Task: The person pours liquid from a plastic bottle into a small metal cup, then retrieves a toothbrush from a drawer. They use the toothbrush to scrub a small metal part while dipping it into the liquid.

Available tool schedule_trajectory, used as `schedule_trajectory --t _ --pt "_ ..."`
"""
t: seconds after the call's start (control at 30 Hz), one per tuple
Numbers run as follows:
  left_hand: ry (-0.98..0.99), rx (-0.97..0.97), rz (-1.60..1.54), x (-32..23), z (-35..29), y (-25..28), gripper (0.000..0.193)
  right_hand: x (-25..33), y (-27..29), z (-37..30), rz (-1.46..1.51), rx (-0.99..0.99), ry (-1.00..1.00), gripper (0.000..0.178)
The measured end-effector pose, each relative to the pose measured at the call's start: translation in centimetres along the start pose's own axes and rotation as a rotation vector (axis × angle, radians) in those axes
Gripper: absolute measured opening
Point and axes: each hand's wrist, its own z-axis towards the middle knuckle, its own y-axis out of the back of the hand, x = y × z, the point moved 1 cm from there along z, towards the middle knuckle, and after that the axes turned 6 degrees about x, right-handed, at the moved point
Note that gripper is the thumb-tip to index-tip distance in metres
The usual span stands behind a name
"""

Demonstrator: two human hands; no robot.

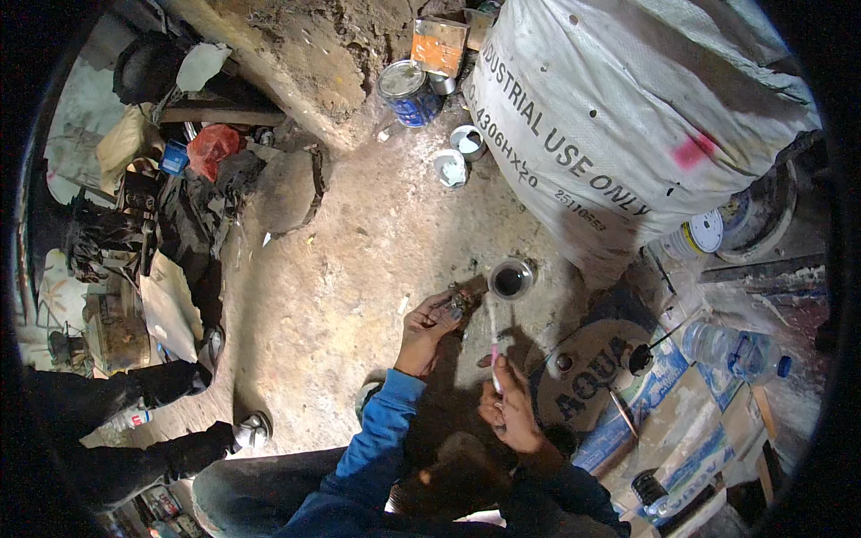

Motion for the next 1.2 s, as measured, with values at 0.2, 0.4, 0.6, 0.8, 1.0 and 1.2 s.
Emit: schedule_trajectory --t 0.2,0.4,0.6,0.8,1.0,1.2 --pt "0.042 0.028 -0.2 -0.7 -0.5 0.3 0.044 10.4 0.3 -1.3 -2.04 -0.484 0.633 0.027" --pt "0.056 0.097 -0.339 -0.4 -0.8 0.0 0.046 16.1 -3.1 4.4 -2.425 -0.441 0.525 0.011" --pt "0.013 0.077 -0.249 -1.0 -0.6 0.3 0.047 15.1 -4.1 9.6 -2.589 -0.253 0.232 0.014" --pt "0.063 0.082 -0.363 -0.9 -0.4 -0.1 0.048 16.5 -4.6 1.8 -2.273 -0.455 0.5 0.013" --pt "0.06 0.141 -0.503 -0.1 -0.5 -0.6 0.048 12.8 -3.2 -3.7 -1.442 -0.428 0.419 0.021" --pt "-0.002 0.155 -0.676 1.2 -0.3 -1.6 0.045 4.6 -2.3 -1.7 -1.259 -0.479 0.389 0.024"
